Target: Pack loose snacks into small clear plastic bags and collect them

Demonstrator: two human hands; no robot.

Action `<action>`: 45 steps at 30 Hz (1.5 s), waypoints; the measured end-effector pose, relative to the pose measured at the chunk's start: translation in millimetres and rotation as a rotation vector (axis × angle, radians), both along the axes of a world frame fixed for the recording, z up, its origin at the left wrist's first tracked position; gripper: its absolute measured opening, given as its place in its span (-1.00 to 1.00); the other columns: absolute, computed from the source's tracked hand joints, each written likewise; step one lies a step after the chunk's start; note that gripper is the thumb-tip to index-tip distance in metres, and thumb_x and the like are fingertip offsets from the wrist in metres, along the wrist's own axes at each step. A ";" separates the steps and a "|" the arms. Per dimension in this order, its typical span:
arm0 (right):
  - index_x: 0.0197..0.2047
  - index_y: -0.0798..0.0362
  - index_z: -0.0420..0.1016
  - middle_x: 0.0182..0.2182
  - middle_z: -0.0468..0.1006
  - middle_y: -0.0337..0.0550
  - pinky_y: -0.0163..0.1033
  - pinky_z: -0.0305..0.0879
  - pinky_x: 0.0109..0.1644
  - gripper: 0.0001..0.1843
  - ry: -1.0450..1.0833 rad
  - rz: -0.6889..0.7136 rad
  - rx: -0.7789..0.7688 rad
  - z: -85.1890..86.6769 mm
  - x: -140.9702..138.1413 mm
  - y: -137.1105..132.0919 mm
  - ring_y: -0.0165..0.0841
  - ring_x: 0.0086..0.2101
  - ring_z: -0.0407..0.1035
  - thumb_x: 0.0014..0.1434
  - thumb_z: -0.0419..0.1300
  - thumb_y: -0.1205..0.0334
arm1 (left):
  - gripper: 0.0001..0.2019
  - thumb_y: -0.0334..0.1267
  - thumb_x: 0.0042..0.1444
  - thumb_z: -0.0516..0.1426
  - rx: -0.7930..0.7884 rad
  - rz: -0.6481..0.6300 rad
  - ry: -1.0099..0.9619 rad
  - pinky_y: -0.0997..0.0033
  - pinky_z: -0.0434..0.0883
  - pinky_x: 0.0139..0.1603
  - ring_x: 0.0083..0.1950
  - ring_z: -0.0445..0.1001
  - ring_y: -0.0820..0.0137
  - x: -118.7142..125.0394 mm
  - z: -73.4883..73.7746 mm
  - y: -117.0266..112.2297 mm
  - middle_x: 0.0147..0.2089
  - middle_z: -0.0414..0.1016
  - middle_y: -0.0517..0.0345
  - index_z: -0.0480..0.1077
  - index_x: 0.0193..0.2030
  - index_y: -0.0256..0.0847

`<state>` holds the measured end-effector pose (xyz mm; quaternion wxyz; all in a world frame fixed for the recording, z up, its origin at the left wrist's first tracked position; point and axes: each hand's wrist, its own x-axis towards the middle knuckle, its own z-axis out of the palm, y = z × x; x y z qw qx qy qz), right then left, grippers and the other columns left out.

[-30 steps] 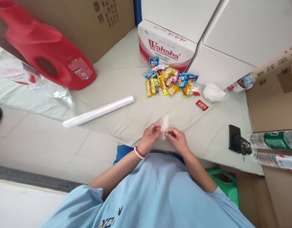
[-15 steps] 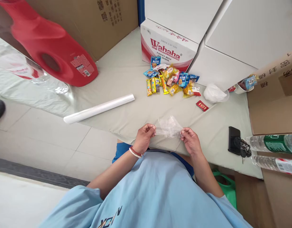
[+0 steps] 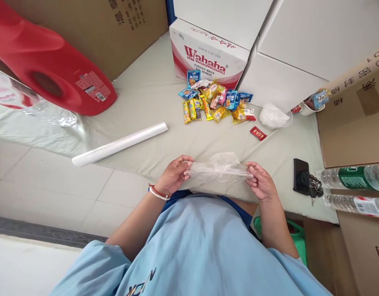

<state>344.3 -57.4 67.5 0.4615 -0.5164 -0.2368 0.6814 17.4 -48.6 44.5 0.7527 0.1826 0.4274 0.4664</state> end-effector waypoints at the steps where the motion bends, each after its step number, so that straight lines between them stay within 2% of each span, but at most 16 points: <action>1: -0.18 0.02 0.62 -0.54 0.19 -0.41 -0.52 -0.04 -0.62 -0.62 0.010 -0.002 -0.006 -1.0 2.4 0.6 -0.60 -0.58 -0.10 -0.03 0.58 0.12 | -0.54 -0.12 -0.17 0.54 0.005 -0.038 0.004 0.63 0.22 -0.61 -0.59 0.16 0.65 -3.8 0.0 -0.1 -0.58 0.22 0.43 0.50 -0.21 -0.25; 8: -0.12 -0.06 0.62 -0.50 0.29 -0.34 -0.46 0.14 -0.56 -0.66 -0.074 0.017 0.084 -8.9 12.4 1.9 -0.53 -0.55 0.08 0.10 0.50 -0.02 | -0.51 -0.07 -0.15 0.53 0.026 -0.150 0.142 0.56 0.31 -0.51 -0.55 0.34 0.60 -18.8 -5.7 -1.8 -0.52 0.38 0.34 0.56 -0.15 -0.27; 11: 0.20 -0.17 0.52 -0.09 0.57 -0.12 -0.24 0.48 -0.14 -0.35 -0.237 0.110 0.216 -14.1 9.2 0.7 -0.31 -0.16 0.45 0.13 0.41 -0.26 | -0.50 -0.03 -0.14 0.52 -0.006 -0.127 0.179 0.55 0.37 -0.44 -0.50 0.40 0.57 -15.2 -10.6 -3.3 -0.50 0.41 0.34 0.53 -0.15 -0.27; 13: 0.38 -0.19 0.34 0.19 0.50 -0.03 -0.06 0.41 0.18 -0.06 -0.382 0.228 0.257 -19.6 3.0 0.1 -0.17 0.13 0.39 0.01 0.48 -0.28 | -0.50 -0.03 -0.12 0.50 -0.015 -0.126 0.188 0.53 0.40 -0.37 -0.46 0.46 0.54 -10.5 -13.2 -4.5 -0.48 0.44 0.32 0.50 -0.13 -0.26; 15: 0.45 -0.16 0.23 0.16 0.53 -0.01 0.02 0.32 0.28 0.09 -0.521 0.327 0.233 -25.4 -4.9 0.1 -0.15 0.13 0.40 -0.06 0.55 -0.18 | -0.49 -0.05 -0.13 0.49 -0.012 -0.132 0.202 0.51 0.42 -0.32 -0.41 0.51 0.50 -6.1 -14.1 -4.9 -0.45 0.47 0.31 0.48 -0.10 -0.24; 19: 0.14 -0.04 0.53 -0.31 0.55 -0.22 -0.10 0.39 -0.04 -0.34 -0.628 0.326 0.173 -29.9 -14.5 2.9 -0.30 -0.29 0.41 0.06 0.46 -0.16 | -0.50 -0.05 -0.12 0.48 0.022 -0.124 0.236 0.51 0.37 -0.34 -0.44 0.45 0.53 -7.5 -12.2 -3.0 -0.46 0.41 0.35 0.47 -0.12 -0.23; 22: -0.22 -0.01 0.60 -0.42 0.48 -0.26 -0.21 0.33 -0.24 -0.59 -0.575 0.237 0.201 -25.1 -12.7 5.1 -0.38 -0.40 0.31 0.10 0.42 -0.17 | -0.52 -0.01 -0.08 0.46 0.067 -0.137 0.278 0.50 0.31 -0.39 -0.48 0.35 0.56 -18.9 -11.6 -1.6 -0.47 0.36 0.36 0.47 -0.13 -0.22; 26: -0.26 -0.02 0.59 -0.50 0.43 -0.31 -0.27 0.27 -0.41 -0.63 -0.455 0.224 0.221 -12.5 -9.5 4.1 -0.44 -0.52 0.26 0.10 0.45 -0.13 | -0.52 0.10 0.03 0.37 0.183 -0.194 0.517 0.40 0.40 -0.30 -0.35 0.42 0.44 -32.0 -8.8 0.5 -0.37 0.43 0.24 0.48 -0.07 -0.20; 29: -0.21 -0.02 0.60 -0.56 0.40 -0.34 -0.31 0.21 -0.52 -0.65 -0.384 0.346 0.227 2.6 -14.1 4.3 -0.46 -0.59 0.24 0.14 0.44 -0.11 | -0.53 0.12 0.13 0.29 0.418 -0.170 0.780 0.17 0.47 0.08 0.04 0.51 0.22 -25.5 2.5 7.9 -0.02 0.54 0.03 0.50 0.06 -0.14; 32: -0.23 0.00 0.61 -0.61 0.35 -0.37 -0.36 0.09 -0.61 -0.65 -0.279 0.511 0.204 22.6 -23.4 12.5 -0.52 -0.66 0.17 0.13 0.46 -0.10 | -0.44 0.07 0.01 0.39 0.655 -0.246 0.800 0.03 0.26 0.41 0.34 0.37 0.07 -1.8 16.6 19.9 0.21 0.50 -0.05 0.51 0.13 -0.08; 34: -0.27 0.02 0.61 -0.62 0.33 -0.38 -0.39 0.02 -0.64 -0.63 -0.218 0.556 0.188 35.0 -28.6 22.7 -0.56 -0.70 0.10 0.08 0.50 -0.10 | -0.48 0.05 -0.10 0.46 0.703 -0.361 0.692 0.09 0.28 0.37 0.27 0.42 0.05 18.4 21.2 26.7 0.13 0.55 -0.05 0.57 -0.01 -0.10; 36: -0.24 0.00 0.61 -0.59 0.36 -0.37 -0.38 0.03 -0.64 -0.58 -0.173 0.483 0.186 42.9 -31.2 33.5 -0.57 -0.70 0.10 0.03 0.53 -0.13 | -0.60 0.12 -0.05 0.43 0.632 -0.433 0.525 0.20 0.39 0.13 -0.02 0.51 0.18 36.3 20.5 30.7 -0.15 0.57 0.04 0.55 -0.27 -0.14; 38: -0.11 -0.06 0.62 -0.46 0.51 -0.26 -0.32 0.27 -0.54 -0.42 -0.147 0.315 0.228 44.1 -31.8 40.6 -0.46 -0.58 0.32 -0.02 0.50 -0.30 | -0.56 0.18 0.05 0.35 0.511 -0.353 0.380 0.34 0.35 -0.15 -0.30 0.37 0.37 48.7 16.3 31.7 -0.40 0.42 0.20 0.43 -0.43 -0.17; 40: 0.07 -0.13 0.57 -0.15 0.64 -0.08 -0.16 0.53 -0.22 -0.17 -0.140 0.171 0.289 37.8 -33.7 40.3 -0.24 -0.23 0.55 -0.06 0.34 -0.57 | -0.52 0.19 0.06 0.34 0.433 -0.160 0.325 0.42 0.25 -0.26 -0.38 0.22 0.46 55.8 11.7 30.3 -0.47 0.28 0.29 0.34 -0.46 -0.17; 42: 0.19 -0.14 0.50 0.15 0.57 0.04 0.00 0.50 0.11 0.03 -0.143 0.143 0.314 25.7 -40.8 32.2 -0.07 0.13 0.47 -0.12 0.21 -0.71 | -0.53 0.16 0.05 0.36 0.425 -0.005 0.337 0.43 0.23 -0.25 -0.36 0.19 0.47 59.4 7.9 27.1 -0.46 0.26 0.31 0.32 -0.45 -0.17; 45: 0.17 -0.14 0.51 0.22 0.54 0.02 0.02 0.40 0.27 -0.09 -0.158 0.155 0.245 3.8 -61.7 15.4 -0.06 0.24 0.39 -0.13 0.43 -0.50 | -0.55 0.14 0.07 0.35 0.418 0.067 0.369 0.43 0.25 -0.21 -0.32 0.21 0.46 62.3 3.2 20.9 -0.42 0.29 0.30 0.33 -0.42 -0.17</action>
